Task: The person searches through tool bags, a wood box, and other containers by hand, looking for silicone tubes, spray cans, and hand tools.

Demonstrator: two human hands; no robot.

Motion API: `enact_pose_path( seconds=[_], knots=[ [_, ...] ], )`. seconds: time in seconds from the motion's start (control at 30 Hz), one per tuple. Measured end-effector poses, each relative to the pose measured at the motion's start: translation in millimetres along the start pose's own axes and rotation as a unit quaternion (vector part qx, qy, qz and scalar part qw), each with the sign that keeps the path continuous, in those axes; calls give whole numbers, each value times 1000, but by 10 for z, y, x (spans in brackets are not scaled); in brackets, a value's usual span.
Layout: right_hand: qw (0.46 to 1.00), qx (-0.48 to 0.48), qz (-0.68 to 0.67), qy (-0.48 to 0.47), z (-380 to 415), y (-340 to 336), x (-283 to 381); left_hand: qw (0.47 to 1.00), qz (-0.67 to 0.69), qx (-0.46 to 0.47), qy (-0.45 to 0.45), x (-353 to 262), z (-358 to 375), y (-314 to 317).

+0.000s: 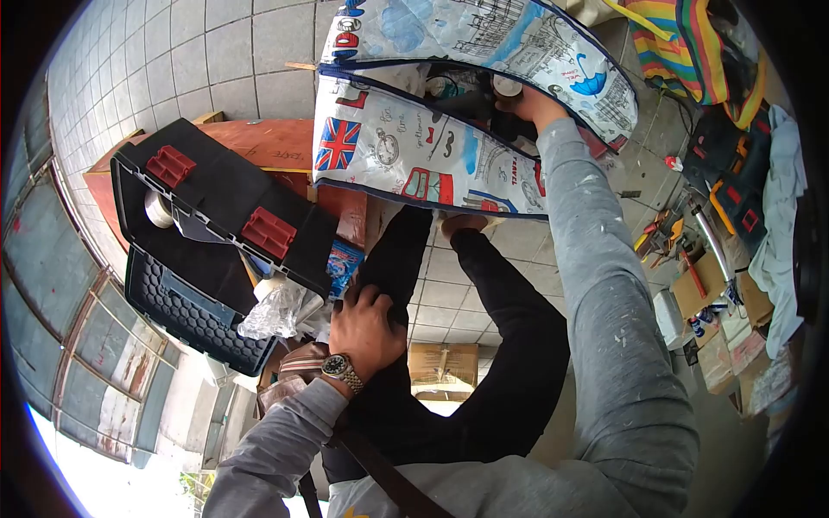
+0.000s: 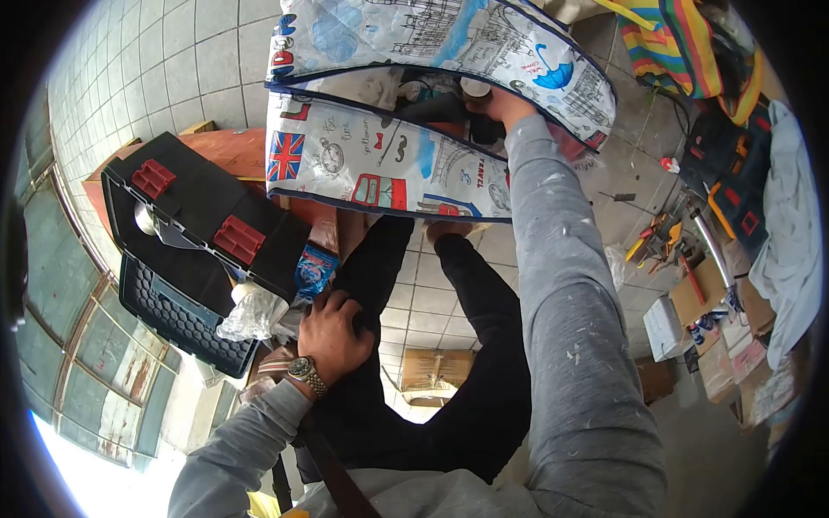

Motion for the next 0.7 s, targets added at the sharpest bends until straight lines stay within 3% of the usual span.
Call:
enact_pose_path(
  seconds=[0.03, 0.07, 0.1, 0.17, 0.23, 0.7],
  knots=[
    [993, 46, -106, 29, 53, -68, 9, 1000, -5, 4, -3, -10, 28, 16],
    [898, 102, -387, 183, 155, -235, 187, 1000, -7, 21, -14, -18, 35, 31],
    [708, 91, -606, 351, 264, -406, 366, 1000, -6, 20, -11, -13, 58, 47],
    [520, 128, -740, 406, 475, -751, 557, 1000, -5, 17, -1, -2, 83, 80],
    [469, 196, -768, 388, 686, -874, 634, 1000, -8, 25, 0, -29, 99, 79],
    [479, 169, -755, 415, 1093, -1297, 897, 999, -36, 29, 6, -26, 124, 125]
  ],
)
Point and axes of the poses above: each hand's wrist, its own z-axis away from the middle knuckle, its own y-axis out of the palm, x = y × z, the point moved 2 cm from there along -z, towards the middle knuckle, and after that the axes turned 10 degrees about -x, right-handed, at the moved point
